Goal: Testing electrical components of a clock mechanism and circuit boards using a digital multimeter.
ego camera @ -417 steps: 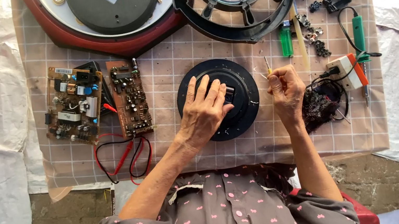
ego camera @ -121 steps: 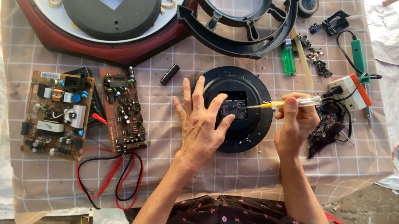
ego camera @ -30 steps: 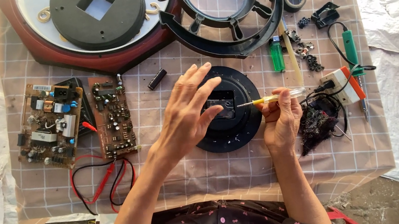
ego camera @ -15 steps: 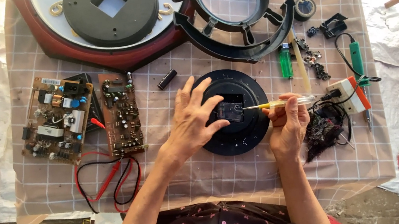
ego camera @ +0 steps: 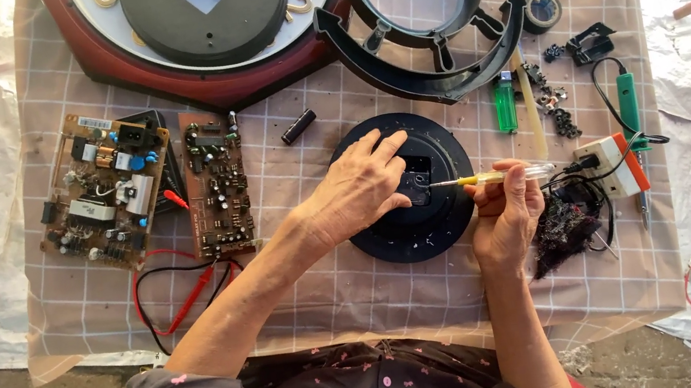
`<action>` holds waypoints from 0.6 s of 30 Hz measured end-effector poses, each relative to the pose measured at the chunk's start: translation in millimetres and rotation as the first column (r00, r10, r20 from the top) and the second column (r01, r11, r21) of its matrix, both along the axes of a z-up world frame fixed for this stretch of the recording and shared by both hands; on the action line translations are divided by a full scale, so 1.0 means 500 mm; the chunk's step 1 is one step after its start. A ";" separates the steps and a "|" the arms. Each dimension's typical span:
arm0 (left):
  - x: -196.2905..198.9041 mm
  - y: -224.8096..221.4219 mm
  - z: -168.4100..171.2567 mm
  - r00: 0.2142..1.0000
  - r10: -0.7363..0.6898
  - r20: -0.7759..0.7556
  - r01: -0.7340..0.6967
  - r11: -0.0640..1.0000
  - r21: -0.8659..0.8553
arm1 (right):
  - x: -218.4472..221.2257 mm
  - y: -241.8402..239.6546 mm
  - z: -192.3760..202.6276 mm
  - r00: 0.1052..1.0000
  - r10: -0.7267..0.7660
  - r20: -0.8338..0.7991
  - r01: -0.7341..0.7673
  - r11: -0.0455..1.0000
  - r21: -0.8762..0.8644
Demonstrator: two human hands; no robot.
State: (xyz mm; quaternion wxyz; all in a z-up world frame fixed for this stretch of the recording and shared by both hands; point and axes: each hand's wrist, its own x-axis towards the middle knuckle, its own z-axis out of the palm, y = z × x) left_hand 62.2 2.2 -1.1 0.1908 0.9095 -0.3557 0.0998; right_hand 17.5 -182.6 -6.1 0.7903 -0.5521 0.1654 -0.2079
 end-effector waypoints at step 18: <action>-0.032 0.012 0.000 0.985 0.016 -0.173 -0.079 0.929 -0.362 | -0.002 -0.002 0.009 0.997 0.045 0.066 -0.052 0.992 0.113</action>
